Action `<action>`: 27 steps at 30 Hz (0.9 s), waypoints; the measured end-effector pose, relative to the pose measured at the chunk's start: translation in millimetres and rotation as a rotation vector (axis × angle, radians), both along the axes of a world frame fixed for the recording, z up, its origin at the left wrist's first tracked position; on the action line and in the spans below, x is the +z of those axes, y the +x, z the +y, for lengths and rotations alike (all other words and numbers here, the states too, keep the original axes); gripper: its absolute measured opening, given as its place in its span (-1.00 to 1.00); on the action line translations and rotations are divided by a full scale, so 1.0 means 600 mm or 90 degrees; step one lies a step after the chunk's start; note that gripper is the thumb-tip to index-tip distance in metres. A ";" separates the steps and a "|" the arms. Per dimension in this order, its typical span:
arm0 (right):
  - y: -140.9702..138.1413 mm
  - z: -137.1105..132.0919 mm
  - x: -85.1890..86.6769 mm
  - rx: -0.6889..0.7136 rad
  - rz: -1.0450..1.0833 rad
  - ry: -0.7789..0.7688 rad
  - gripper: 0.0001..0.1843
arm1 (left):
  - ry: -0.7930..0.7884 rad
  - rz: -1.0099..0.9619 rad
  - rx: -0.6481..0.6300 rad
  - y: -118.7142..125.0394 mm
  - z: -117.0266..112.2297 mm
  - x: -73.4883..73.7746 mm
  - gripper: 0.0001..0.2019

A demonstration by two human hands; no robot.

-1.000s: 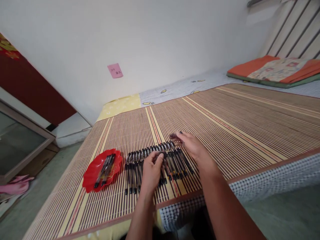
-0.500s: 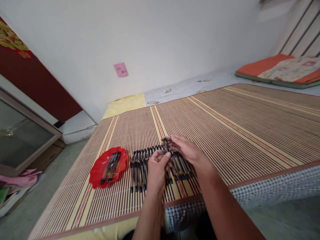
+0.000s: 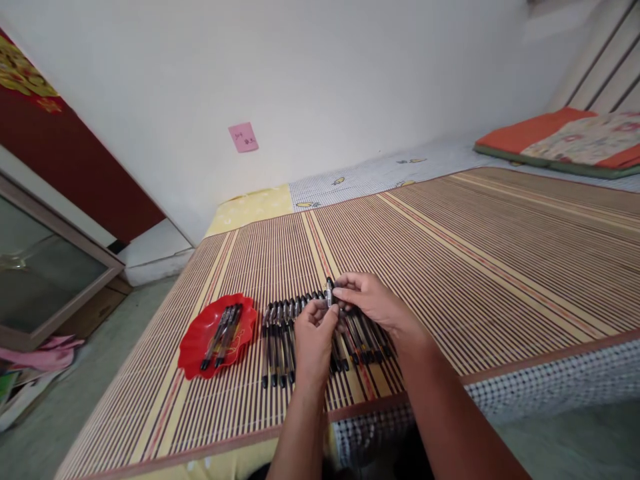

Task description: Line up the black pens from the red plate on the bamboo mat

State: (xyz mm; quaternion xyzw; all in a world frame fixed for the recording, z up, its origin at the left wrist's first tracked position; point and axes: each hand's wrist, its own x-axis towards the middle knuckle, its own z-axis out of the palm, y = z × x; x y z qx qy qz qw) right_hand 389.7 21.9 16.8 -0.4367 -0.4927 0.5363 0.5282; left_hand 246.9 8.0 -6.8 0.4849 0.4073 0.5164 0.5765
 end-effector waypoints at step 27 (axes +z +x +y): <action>0.075 0.047 -0.053 -0.313 -0.682 -0.118 -0.79 | -0.013 -0.043 0.125 -0.051 0.038 0.013 -0.67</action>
